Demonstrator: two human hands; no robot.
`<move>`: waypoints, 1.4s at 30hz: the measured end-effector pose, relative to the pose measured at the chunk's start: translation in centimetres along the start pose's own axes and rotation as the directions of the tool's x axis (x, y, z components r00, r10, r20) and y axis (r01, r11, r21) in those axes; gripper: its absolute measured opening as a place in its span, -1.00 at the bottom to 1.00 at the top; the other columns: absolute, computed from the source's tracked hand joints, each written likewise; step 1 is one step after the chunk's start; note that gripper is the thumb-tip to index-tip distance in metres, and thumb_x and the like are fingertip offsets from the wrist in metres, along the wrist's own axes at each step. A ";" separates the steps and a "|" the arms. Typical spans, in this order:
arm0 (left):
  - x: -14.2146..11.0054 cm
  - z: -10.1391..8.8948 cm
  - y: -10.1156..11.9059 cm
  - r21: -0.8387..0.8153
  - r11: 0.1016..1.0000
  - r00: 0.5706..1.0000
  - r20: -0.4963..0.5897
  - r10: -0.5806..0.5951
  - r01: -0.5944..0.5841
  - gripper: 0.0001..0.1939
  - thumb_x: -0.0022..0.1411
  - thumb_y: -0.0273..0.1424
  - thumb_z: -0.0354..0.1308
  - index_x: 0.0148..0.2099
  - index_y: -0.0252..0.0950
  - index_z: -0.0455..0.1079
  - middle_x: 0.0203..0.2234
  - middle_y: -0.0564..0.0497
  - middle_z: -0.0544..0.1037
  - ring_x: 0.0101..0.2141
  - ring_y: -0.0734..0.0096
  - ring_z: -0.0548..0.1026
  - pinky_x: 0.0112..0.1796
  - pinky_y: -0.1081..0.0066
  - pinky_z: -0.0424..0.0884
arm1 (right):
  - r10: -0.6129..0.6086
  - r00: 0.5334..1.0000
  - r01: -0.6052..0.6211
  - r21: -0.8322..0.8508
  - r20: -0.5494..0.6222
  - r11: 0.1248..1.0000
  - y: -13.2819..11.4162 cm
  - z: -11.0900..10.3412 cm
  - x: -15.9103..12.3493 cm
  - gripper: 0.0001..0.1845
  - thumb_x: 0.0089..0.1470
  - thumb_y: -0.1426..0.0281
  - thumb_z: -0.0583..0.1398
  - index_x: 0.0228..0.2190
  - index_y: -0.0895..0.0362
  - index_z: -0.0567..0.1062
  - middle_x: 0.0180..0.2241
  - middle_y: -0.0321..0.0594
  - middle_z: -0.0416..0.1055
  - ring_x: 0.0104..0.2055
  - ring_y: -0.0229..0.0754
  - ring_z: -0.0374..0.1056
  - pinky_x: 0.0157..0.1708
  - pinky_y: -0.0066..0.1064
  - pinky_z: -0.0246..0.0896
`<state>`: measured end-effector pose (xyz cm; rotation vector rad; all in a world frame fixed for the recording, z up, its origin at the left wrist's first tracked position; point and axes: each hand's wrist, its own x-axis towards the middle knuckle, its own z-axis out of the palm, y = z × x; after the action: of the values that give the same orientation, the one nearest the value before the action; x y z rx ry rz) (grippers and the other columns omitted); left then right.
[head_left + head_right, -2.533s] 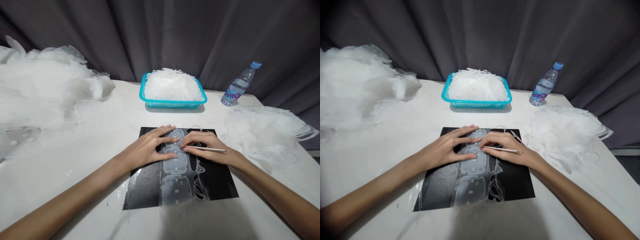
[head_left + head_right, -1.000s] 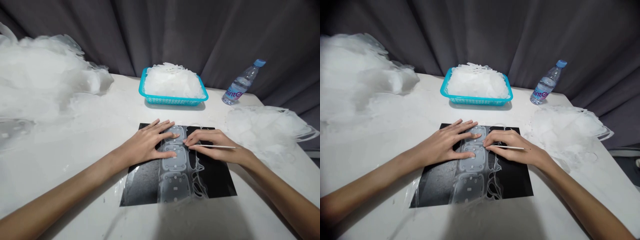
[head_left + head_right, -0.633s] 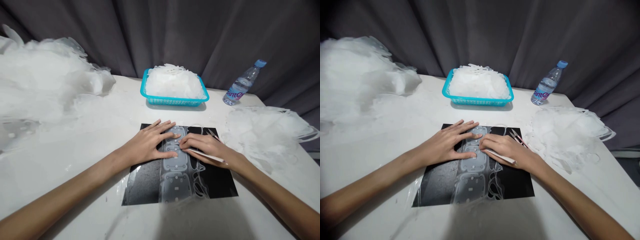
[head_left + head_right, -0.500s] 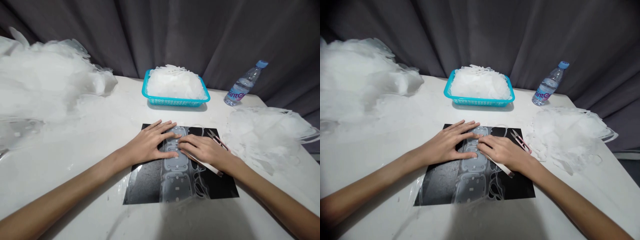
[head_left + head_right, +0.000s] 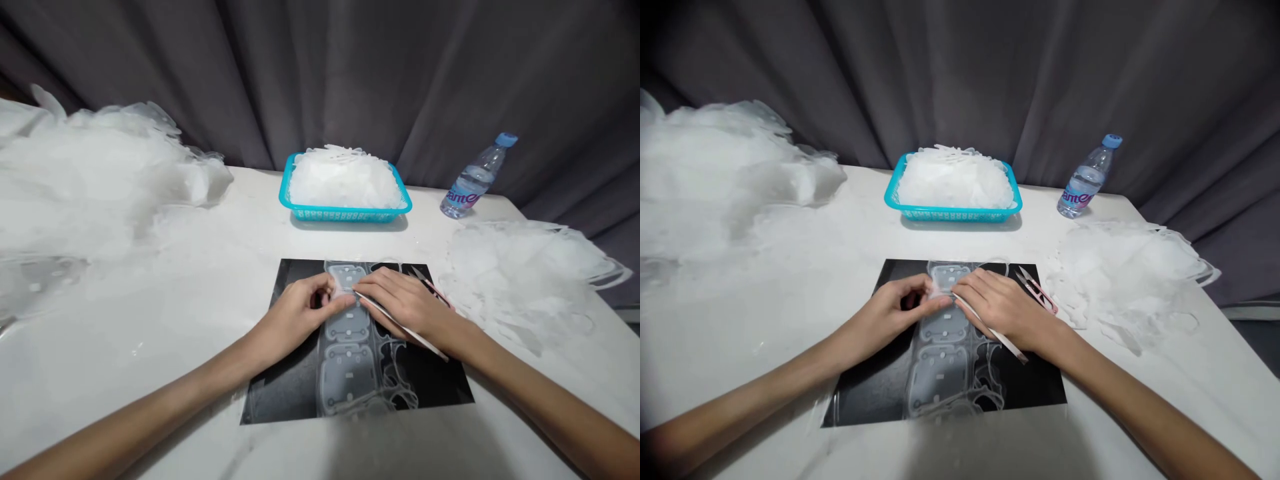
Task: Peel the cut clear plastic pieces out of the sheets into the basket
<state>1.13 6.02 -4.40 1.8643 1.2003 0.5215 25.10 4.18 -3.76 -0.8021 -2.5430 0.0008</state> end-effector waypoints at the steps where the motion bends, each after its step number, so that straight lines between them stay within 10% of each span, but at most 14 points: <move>1: 0.0 0.1 0.2 -0.058 0.998 1.000 0.011 0.005 -0.004 -0.55 0.37 0.02 0.19 -0.36 -0.25 0.34 -0.48 0.12 0.39 -0.42 0.37 0.33 -0.36 0.36 0.23 | 0.021 1.000 -0.021 0.047 0.008 0.999 0.0 0.0 0.0 -0.75 0.44 0.48 0.08 0.03 0.24 0.49 -0.10 0.02 0.59 -0.06 0.02 0.52 -0.07 -0.14 0.48; 5: 0.0 0.4 0.2 -0.050 0.997 0.998 0.040 -0.051 0.053 -0.62 0.29 -0.07 0.30 -0.36 -0.27 0.43 -0.55 0.13 0.39 -0.49 0.42 0.28 -0.44 0.39 0.14 | 0.299 0.953 -0.267 0.325 -0.052 0.907 1.4 -0.3 0.7 -0.79 0.45 0.41 0.09 -0.06 0.13 0.53 -0.12 -0.09 0.58 -0.05 -0.07 0.51 -0.01 -0.19 0.44; 11: 1.0 -0.9 -0.4 -0.200 0.973 0.991 0.090 -0.097 0.113 -0.58 0.18 -0.05 0.39 -0.42 -0.27 0.40 -0.59 0.12 0.37 -0.54 0.46 0.25 -0.50 0.45 0.09 | 0.688 0.725 -0.539 0.604 -0.021 0.586 5.1 -1.8 1.5 -0.80 0.36 0.30 0.20 -0.21 0.10 0.62 -0.23 -0.21 0.61 -0.17 -0.11 0.50 -0.13 -0.26 0.38; 14: 2.1 -2.2 -0.1 -0.309 0.946 0.981 0.191 -0.043 0.102 -0.57 0.11 -0.06 0.47 -0.42 -0.26 0.42 -0.50 0.06 0.49 -0.44 0.37 0.41 -0.39 0.40 0.29 | 0.637 0.767 -0.506 0.681 0.075 0.529 4.2 -2.3 1.4 -0.82 0.36 0.31 0.21 -0.17 0.10 0.61 -0.28 -0.22 0.59 -0.22 -0.14 0.49 -0.19 -0.30 0.37; 18: 2.6 -2.7 0.5 -0.512 0.857 0.981 0.185 0.056 0.048 -0.57 0.29 0.04 0.31 -0.11 -0.24 0.61 -0.12 -0.13 0.66 -0.06 0.08 0.56 0.02 0.16 0.43 | 0.428 0.904 -0.353 0.590 0.014 0.726 0.6 -2.4 1.4 -0.83 0.40 0.38 0.17 -0.07 0.11 0.56 -0.15 -0.17 0.54 -0.09 -0.14 0.45 -0.04 -0.27 0.35; 22: 2.3 -2.1 0.9 -0.696 0.693 0.976 0.211 -0.054 0.189 -0.57 0.33 -0.03 0.31 -0.04 -0.30 0.60 -0.14 -0.15 0.69 -0.12 0.12 0.62 0.00 0.19 0.46 | 0.249 0.968 -0.226 0.528 0.028 0.818 -1.2 -2.9 1.4 -0.76 0.41 0.42 0.17 0.05 0.11 0.53 -0.06 -0.11 0.49 0.02 -0.10 0.40 0.08 -0.23 0.31; 29: 2.5 -2.1 0.8 -0.744 0.652 0.989 0.118 -0.088 0.147 -0.72 0.24 -0.23 0.46 -0.16 -0.32 0.55 -0.32 -0.03 0.67 -0.33 0.38 0.59 -0.17 0.41 0.46 | 0.529 0.839 -0.342 0.629 -0.130 0.698 0.9 -3.8 0.4 -0.40 0.54 0.21 -0.14 -0.34 0.07 0.58 -0.23 -0.16 0.33 -0.10 -0.10 0.36 0.07 -0.17 0.26; 32: 2.8 -1.9 0.4 -0.769 0.624 0.991 0.108 -0.085 0.137 -0.73 0.27 -0.24 0.43 -0.14 -0.31 0.53 -0.30 -0.04 0.67 -0.29 0.36 0.60 -0.15 0.41 0.47 | 0.608 0.781 -0.430 0.583 -0.142 0.689 1.1 -2.6 0.1 -0.53 0.53 0.16 -0.08 -0.34 0.07 0.43 -0.28 -0.19 0.36 -0.19 -0.11 0.33 -0.06 -0.20 0.26; 37: 2.8 -1.4 0.0 -0.775 0.624 0.995 0.086 -0.048 0.097 -0.71 0.32 -0.20 0.39 -0.07 -0.28 0.49 -0.28 -0.01 0.65 -0.31 0.39 0.59 -0.20 0.44 0.48 | 0.576 0.806 -0.541 0.567 0.137 0.621 0.3 -0.5 0.4 -0.69 0.38 0.19 0.22 0.06 0.05 0.41 -0.24 -0.26 0.37 -0.25 -0.16 0.29 -0.18 -0.28 0.25; 42: 2.7 -1.6 0.1 -0.717 0.692 0.996 0.077 -0.038 0.082 -0.65 0.35 -0.13 0.34 -0.01 -0.24 0.43 -0.29 0.02 0.61 -0.33 0.38 0.57 -0.26 0.43 0.47 | 0.555 0.820 -0.480 0.699 0.142 0.530 0.2 -0.2 1.0 -0.84 0.31 0.26 0.27 -0.27 0.08 0.54 -0.39 -0.35 0.28 -0.35 -0.24 0.22 -0.28 -0.37 0.18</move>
<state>1.30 9.01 -3.67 1.1380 0.8288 0.7666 24.56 4.89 -3.22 -1.1313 -1.8307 1.0587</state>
